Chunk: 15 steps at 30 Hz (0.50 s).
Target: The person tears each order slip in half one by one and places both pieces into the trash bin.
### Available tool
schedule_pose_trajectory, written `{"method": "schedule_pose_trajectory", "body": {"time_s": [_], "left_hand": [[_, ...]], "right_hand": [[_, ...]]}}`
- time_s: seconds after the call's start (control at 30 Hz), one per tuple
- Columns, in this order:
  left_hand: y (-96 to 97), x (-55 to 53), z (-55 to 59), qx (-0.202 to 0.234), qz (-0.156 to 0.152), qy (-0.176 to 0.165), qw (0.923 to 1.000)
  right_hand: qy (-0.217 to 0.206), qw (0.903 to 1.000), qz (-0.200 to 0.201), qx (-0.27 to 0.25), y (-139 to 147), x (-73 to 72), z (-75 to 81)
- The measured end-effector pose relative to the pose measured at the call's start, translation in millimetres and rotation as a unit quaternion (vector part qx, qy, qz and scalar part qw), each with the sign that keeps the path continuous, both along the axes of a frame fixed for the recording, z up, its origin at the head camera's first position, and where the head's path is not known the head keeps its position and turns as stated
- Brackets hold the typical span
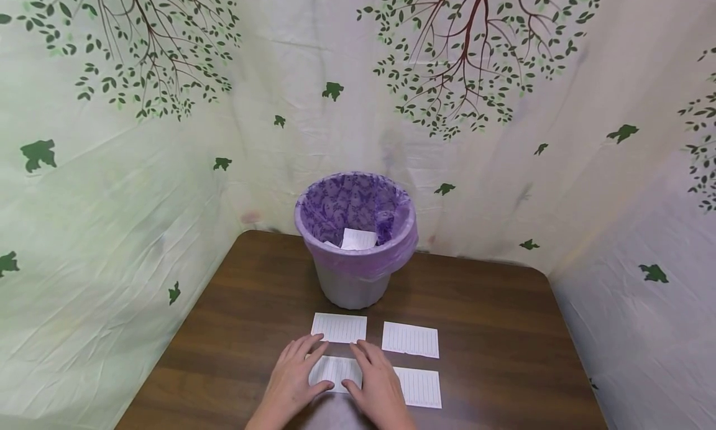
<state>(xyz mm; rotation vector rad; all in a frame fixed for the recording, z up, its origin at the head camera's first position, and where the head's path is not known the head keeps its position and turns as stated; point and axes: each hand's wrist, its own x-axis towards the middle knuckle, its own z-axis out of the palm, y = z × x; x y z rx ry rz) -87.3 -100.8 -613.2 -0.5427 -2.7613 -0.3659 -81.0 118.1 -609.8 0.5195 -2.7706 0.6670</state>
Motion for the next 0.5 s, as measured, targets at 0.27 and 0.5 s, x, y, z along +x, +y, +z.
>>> {"method": "schedule_pose_trajectory", "body": {"time_s": [0.27,0.5], "left_hand": [[1.6,-0.9,-6.5,0.003,-0.014,-0.005,0.9999],[3.0,1.3,-9.9,0.014,-0.020,-0.012,0.9996]], "right_hand": [[0.009,0.9999,0.004,-0.003,-5.0,-0.1,-8.4],[-0.031,0.9995,0.007,0.000,-8.6,0.4,-10.0]]}}
